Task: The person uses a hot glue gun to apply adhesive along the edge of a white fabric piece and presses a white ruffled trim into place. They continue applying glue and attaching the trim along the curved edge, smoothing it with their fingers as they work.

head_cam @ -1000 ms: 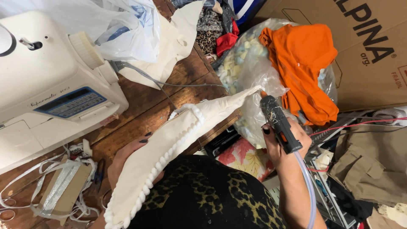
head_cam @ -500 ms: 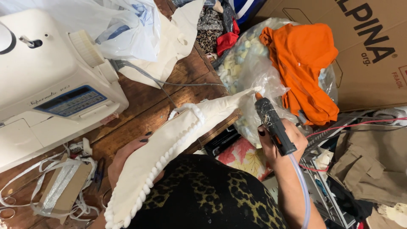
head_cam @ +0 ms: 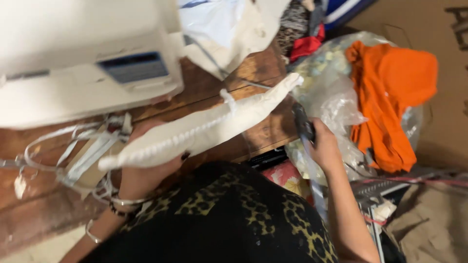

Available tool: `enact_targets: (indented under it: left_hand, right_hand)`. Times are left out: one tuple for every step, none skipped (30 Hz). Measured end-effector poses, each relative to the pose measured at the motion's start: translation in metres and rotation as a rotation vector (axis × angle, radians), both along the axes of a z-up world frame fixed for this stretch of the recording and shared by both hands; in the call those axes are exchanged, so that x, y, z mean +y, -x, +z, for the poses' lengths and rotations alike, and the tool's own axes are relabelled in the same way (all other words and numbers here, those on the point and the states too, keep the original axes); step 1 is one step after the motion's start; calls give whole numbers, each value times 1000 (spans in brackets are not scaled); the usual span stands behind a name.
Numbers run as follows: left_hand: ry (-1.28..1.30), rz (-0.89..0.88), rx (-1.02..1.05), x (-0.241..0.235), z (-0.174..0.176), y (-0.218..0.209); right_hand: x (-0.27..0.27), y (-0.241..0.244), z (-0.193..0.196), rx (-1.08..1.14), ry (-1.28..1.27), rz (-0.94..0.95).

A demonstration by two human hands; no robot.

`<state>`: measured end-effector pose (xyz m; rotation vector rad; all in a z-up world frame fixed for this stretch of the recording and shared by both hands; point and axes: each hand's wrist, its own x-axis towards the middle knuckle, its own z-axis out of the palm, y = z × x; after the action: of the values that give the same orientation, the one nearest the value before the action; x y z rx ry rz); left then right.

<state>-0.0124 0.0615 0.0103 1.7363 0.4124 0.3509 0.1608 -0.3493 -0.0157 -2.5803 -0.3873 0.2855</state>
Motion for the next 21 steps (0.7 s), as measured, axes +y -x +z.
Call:
enact_targets:
  left_hand:
    - [-2, -27, 10, 4, -6, 6]
    - [-4, -54, 20, 7, -12, 11]
    - [0, -32, 26, 4, -4, 13]
    - [10, -29, 35, 0, 6, 14]
    - [17, -31, 39, -2, 15, 12]
    - [18, -14, 40, 1, 11, 15]
    - [39, -41, 4, 3, 8, 17]
    - [60, -69, -34, 5, 5, 19]
    - [61, -57, -31, 9, 7, 21]
    - [107, -78, -15, 11, 10, 22]
    - [156, -112, 2, 13, 12, 22]
    - [161, -113, 5, 13, 9, 21]
    - [213, -160, 5, 15, 7, 18]
    - [266, -208, 5, 16, 5, 15]
    - [270, -208, 6, 16, 6, 10]
    - [292, -261, -23, 16, 7, 5]
    - [311, -314, -53, 16, 7, 0]
    - [314, -315, -54, 17, 6, -3]
    - [352, -345, -56, 17, 6, -4]
    - [391, -374, -58, 17, 6, -5]
    - [390, -368, -57, 17, 3, -5]
  right_hand:
    - [11, -11, -9, 36, 40, 96]
    - [23, -21, -17, 70, 80, 192]
    - [33, -25, -23, 76, 83, 215]
    - [42, -30, -28, 61, 112, 288]
    - [52, -35, -33, 41, 137, 357]
    - [40, -47, -50, 41, 138, 375]
    - [27, -59, -67, -108, 220, 453]
    - [15, -72, -84, -259, 300, 531]
    - [19, -80, -75, -258, 299, 543]
    - [23, -89, -66, -160, 43, 507]
    - [21, -94, -57, -57, -208, 452]
    - [37, -93, -56, -53, -204, 451]
    - [55, -94, -55, 437, -354, 514]
    - [72, -95, -54, 930, -497, 561]
    - [108, -81, -14, 932, -494, 558]
    - [142, -62, 25, 1149, -391, 446]
    - [172, -38, 64, 1356, -283, 325]
    - [169, -43, 39, 1356, -281, 323]
    - [166, -47, 14, 1464, -470, 459]
    - [164, -50, -11, 1564, -664, 597]
    - [160, -57, -27, 1568, -661, 602]
